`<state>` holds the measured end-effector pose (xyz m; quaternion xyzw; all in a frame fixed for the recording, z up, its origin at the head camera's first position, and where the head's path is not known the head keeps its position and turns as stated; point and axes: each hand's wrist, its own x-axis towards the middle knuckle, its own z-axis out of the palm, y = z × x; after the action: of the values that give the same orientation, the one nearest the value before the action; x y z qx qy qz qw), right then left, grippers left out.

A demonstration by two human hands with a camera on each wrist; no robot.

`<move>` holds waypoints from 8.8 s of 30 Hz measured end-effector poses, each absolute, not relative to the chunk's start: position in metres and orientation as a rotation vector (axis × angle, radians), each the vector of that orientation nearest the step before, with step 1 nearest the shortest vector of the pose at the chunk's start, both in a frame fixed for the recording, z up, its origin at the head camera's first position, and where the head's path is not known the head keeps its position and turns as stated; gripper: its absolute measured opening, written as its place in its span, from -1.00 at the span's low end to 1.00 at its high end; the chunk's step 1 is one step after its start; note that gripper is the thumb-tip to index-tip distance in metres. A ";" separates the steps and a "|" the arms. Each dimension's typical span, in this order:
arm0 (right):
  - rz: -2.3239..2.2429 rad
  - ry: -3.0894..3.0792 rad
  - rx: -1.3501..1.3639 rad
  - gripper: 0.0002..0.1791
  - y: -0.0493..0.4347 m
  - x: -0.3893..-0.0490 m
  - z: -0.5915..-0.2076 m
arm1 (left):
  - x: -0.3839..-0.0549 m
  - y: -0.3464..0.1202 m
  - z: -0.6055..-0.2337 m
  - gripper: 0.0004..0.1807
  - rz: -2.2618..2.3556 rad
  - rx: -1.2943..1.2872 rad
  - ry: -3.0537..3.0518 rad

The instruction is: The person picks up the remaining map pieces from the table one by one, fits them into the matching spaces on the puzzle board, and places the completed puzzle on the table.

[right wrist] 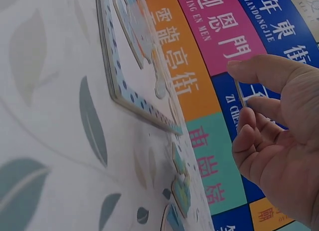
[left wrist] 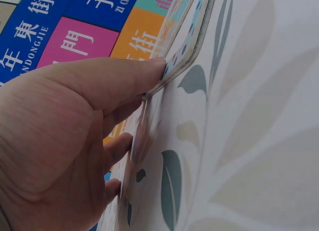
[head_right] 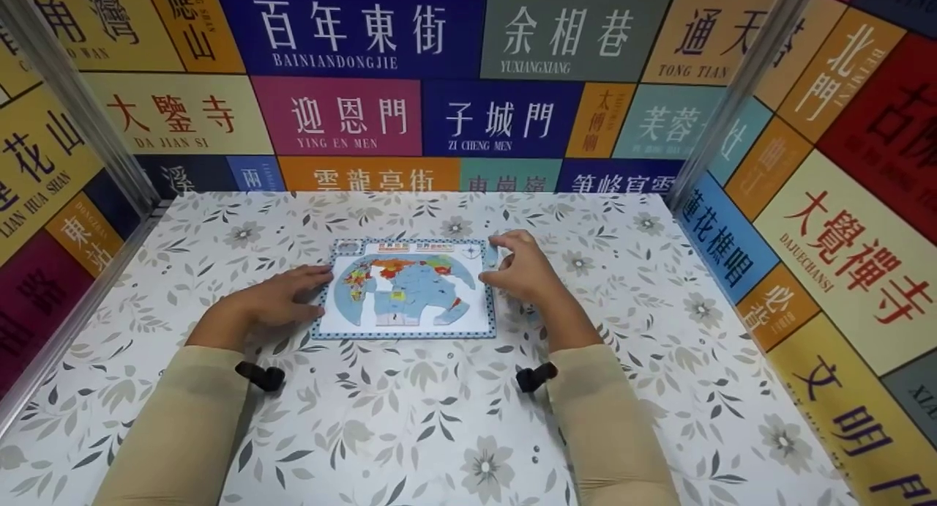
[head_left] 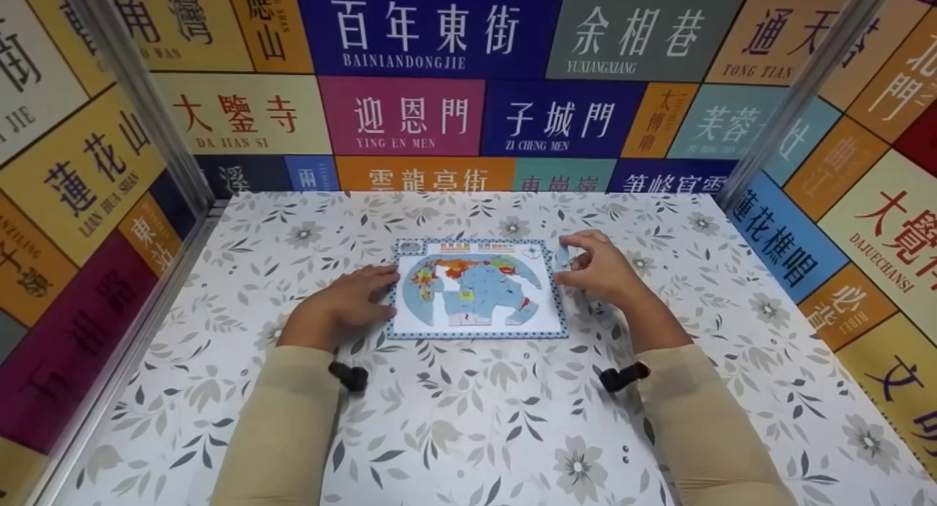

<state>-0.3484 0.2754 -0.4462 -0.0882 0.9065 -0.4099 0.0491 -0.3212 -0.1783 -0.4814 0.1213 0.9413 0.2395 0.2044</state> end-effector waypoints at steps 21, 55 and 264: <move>-1.206 2.766 -0.326 -0.18 0.219 -0.345 -0.437 | -0.321 -0.179 -0.483 -0.19 0.695 0.340 2.615; -1.260 2.572 -0.648 -0.15 0.133 -0.330 -0.442 | -0.321 -0.180 -0.483 -0.18 0.677 0.337 2.616; -1.000 2.660 -0.373 -0.40 0.265 -0.320 -0.426 | -0.321 -0.177 -0.484 -0.18 0.671 0.279 2.618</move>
<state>-0.3197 0.2652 -0.4264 -0.1289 0.9192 -0.3457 0.1373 -0.3210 -0.1774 -0.4837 0.1005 0.9419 0.2416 0.2106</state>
